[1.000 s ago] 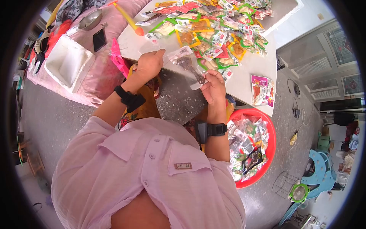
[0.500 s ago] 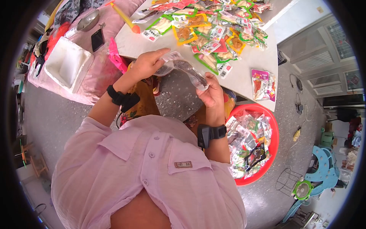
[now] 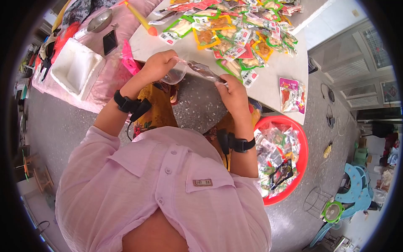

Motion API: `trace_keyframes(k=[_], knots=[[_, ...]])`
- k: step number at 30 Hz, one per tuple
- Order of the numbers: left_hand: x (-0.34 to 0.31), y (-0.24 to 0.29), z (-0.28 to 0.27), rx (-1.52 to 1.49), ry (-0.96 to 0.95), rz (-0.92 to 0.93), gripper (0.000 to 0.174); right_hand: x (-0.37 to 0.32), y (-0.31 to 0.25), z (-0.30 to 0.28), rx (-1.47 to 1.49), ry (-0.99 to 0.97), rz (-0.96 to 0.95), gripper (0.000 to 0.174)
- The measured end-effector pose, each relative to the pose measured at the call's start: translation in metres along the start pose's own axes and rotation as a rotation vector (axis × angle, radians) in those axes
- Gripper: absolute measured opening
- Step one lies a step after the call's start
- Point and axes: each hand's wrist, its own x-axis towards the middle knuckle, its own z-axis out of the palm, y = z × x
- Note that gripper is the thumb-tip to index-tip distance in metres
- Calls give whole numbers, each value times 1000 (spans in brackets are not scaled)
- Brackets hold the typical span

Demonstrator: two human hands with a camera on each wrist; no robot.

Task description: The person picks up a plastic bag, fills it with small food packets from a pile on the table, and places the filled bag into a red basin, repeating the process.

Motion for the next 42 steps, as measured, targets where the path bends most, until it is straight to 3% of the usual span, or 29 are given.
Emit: trace_keyframes(k=[1,4,5,8,10,12,18,23,26,29,32,36,39,42], knots=[[-1,1,-3,-10,1,-9,16,3,2,0,-95,22,-79,15],[-1,6,-10,43,181,-59,16,4,2,2,396,128,291,11],[2,6,-14,150,240,-61,15,5,10,0,408,136,278,9],[13,5,-31,417,382,-41,12,4,0,-7,975,336,512,4],[17,6,-38,527,421,9,10,4,-7,-12,1180,285,478,6],[18,10,-35,546,342,35,9,5,-20,-11,1285,242,506,7],[6,10,4,271,40,-145,14,3,-8,2,1082,197,695,7],[-11,4,40,100,122,-103,14,-14,12,0,1000,189,809,7],[-15,21,43,215,77,-62,13,-17,8,9,1141,257,768,6],[-10,25,47,315,201,100,13,-17,-8,26,1221,321,777,7],[-6,25,40,406,158,97,12,-16,-12,30,1030,29,751,8],[-7,23,31,442,35,11,12,-7,-10,22,1036,-74,753,8],[-15,28,24,408,33,-45,12,-5,-4,25,1175,180,743,7],[-21,23,28,391,160,-2,12,-7,1,29,1191,230,669,13]])
